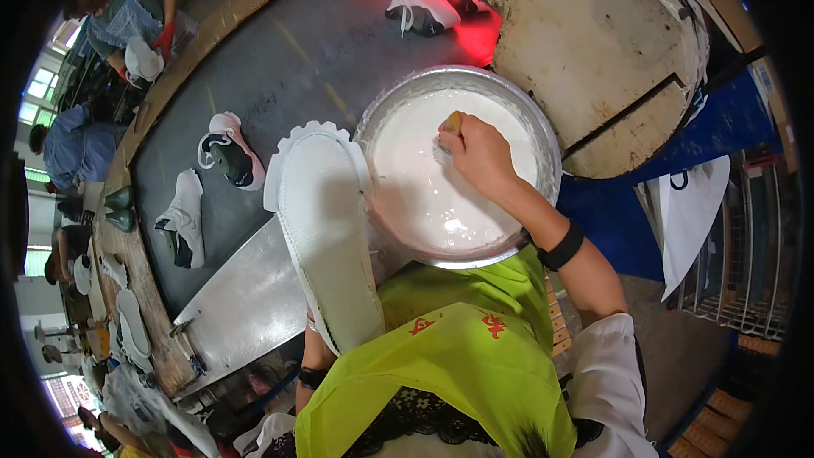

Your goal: Applying glue to the soles of sneakers with a brush in a shoe factory.

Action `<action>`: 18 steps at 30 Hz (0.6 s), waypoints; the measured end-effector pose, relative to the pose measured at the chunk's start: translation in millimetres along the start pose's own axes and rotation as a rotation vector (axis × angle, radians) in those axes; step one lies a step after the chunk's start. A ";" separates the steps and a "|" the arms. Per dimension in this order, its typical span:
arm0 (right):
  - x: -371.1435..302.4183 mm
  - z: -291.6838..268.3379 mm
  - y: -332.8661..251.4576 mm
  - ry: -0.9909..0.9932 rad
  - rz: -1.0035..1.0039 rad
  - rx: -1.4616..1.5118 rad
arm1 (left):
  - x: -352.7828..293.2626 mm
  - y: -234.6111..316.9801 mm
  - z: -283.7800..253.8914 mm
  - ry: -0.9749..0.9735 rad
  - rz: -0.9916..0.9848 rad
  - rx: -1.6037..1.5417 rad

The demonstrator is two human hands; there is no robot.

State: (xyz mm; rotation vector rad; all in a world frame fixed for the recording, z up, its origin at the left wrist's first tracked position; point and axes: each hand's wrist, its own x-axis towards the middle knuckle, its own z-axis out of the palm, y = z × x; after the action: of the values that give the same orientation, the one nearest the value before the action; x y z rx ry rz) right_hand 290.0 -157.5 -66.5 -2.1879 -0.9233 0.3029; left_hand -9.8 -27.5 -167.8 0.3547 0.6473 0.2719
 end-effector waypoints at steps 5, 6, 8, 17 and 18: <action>-4.9 -7.9 -48.6 0.123 -0.235 0.544 | 0.4 -6.3 -5.1 -0.016 -0.006 0.030; -4.8 -7.4 -65.5 0.102 -0.272 0.755 | -2.2 -5.7 -8.0 -0.016 -0.007 0.035; -2.2 -2.5 -86.0 0.071 -0.265 0.768 | -15.3 0.3 35.4 0.015 -0.009 0.086; 0.4 -10.9 -104.9 -0.214 -0.086 0.891 | -26.9 5.5 59.6 -0.009 0.011 0.154; 12.1 -9.9 -100.8 -0.180 -0.038 0.919 | -29.3 6.3 57.3 -0.017 -0.006 0.135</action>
State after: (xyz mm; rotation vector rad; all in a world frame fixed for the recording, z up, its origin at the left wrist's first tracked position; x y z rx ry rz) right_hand 250.3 -106.4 12.4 -1.3069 -0.7096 0.7454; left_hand 3.0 -45.7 -107.1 0.4844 0.6514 0.2199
